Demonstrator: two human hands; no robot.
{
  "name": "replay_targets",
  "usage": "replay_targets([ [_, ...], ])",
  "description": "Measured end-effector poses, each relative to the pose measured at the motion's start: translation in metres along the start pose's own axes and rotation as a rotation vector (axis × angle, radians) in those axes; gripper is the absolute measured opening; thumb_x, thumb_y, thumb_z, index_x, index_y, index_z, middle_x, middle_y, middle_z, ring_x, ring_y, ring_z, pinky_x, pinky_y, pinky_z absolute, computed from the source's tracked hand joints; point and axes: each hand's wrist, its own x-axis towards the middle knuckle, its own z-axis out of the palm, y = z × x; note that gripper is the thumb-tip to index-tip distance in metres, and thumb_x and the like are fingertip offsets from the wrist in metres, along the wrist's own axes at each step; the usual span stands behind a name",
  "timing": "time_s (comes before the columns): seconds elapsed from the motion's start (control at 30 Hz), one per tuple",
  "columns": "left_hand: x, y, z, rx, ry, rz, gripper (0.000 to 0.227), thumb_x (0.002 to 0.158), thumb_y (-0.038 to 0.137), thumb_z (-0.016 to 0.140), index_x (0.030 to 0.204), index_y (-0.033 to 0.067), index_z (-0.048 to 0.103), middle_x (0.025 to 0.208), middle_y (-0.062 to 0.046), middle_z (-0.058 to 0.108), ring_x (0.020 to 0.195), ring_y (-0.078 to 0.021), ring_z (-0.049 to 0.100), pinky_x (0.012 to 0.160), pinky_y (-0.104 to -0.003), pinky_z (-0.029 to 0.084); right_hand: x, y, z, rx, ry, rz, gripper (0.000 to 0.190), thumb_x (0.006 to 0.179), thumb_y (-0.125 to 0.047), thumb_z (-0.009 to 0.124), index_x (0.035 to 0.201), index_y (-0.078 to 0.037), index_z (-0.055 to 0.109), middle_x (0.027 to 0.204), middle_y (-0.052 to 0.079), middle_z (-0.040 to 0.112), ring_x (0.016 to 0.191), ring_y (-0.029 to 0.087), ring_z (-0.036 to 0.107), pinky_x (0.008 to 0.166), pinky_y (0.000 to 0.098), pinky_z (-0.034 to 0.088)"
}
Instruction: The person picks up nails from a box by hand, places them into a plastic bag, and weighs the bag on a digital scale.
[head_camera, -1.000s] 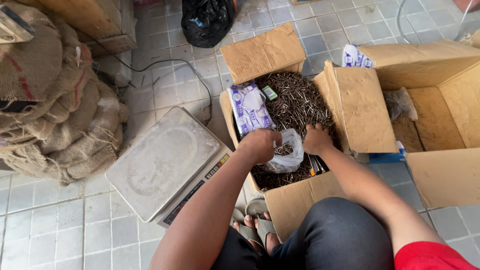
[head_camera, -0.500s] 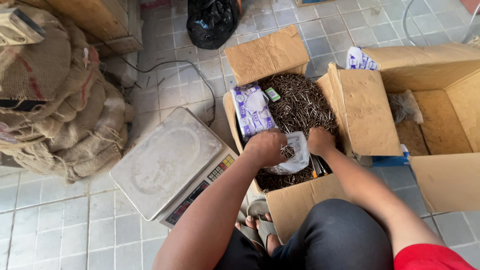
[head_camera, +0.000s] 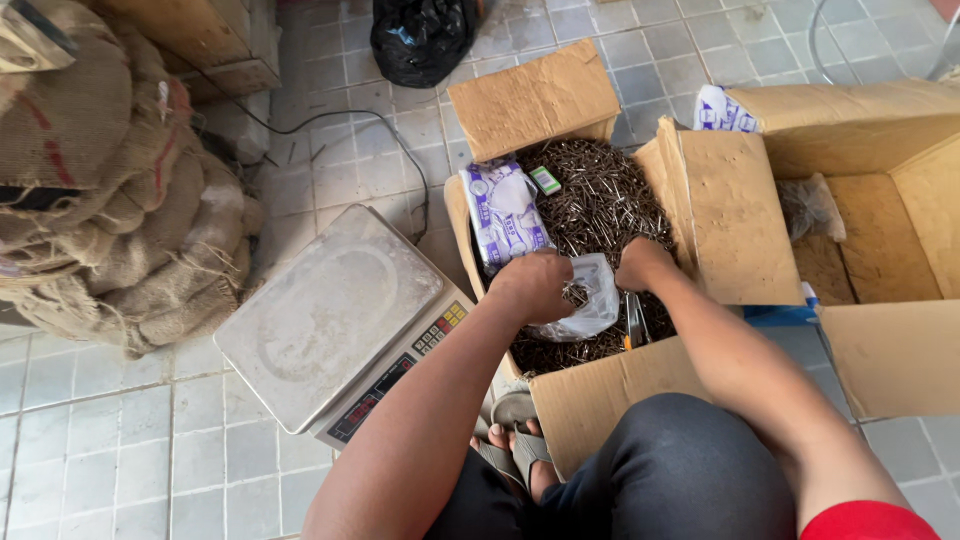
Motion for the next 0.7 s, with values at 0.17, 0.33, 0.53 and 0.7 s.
replay_targets([
  [0.17,0.007,0.002,0.01,0.001,0.02,-0.052,0.036,0.066,0.026,0.064,0.1,0.0144,0.064,0.1,-0.01,0.059,0.091,-0.0304,0.063,0.081,-0.041,0.051,-0.047,-0.023,-0.053,0.077,0.051,0.056,0.018,0.067,-0.012,0.065,0.084,-0.01,0.07,0.089,0.016,0.066,0.093,0.035,0.061,0.079,0.0418,0.048],
  [0.33,0.01,0.001,0.014,-0.037,0.041,-0.124,0.035,0.066,0.021,0.059,0.101,0.0154,0.063,0.1,-0.008,0.059,0.09,-0.0277,0.064,0.081,-0.039,0.051,-0.05,-0.019,-0.066,0.094,0.158,0.075,0.03,0.065,-0.011,0.068,0.093,-0.02,0.071,0.103,0.01,0.065,0.106,0.031,0.056,0.091,0.0387,0.044],
  [0.53,0.008,0.005,0.013,-0.16,0.051,-0.161,0.043,0.065,0.02,0.061,0.107,0.0119,0.061,0.105,-0.012,0.058,0.095,-0.0311,0.062,0.083,-0.042,0.05,-0.109,-0.05,-0.1,0.589,0.144,-0.07,0.035,0.064,0.008,0.068,0.099,0.008,0.062,0.085,0.027,0.062,0.072,0.024,0.061,0.061,0.0293,0.051],
  [0.7,0.005,0.011,0.01,-0.263,0.074,-0.235,0.046,0.068,0.016,0.058,0.114,0.0118,0.058,0.114,-0.014,0.053,0.1,-0.0328,0.059,0.085,-0.042,0.05,-0.112,-0.037,-0.111,0.818,0.124,-0.224,0.034,0.063,0.014,0.069,0.096,0.014,0.058,0.079,0.014,0.05,0.07,0.023,0.06,0.061,0.0309,0.055],
])
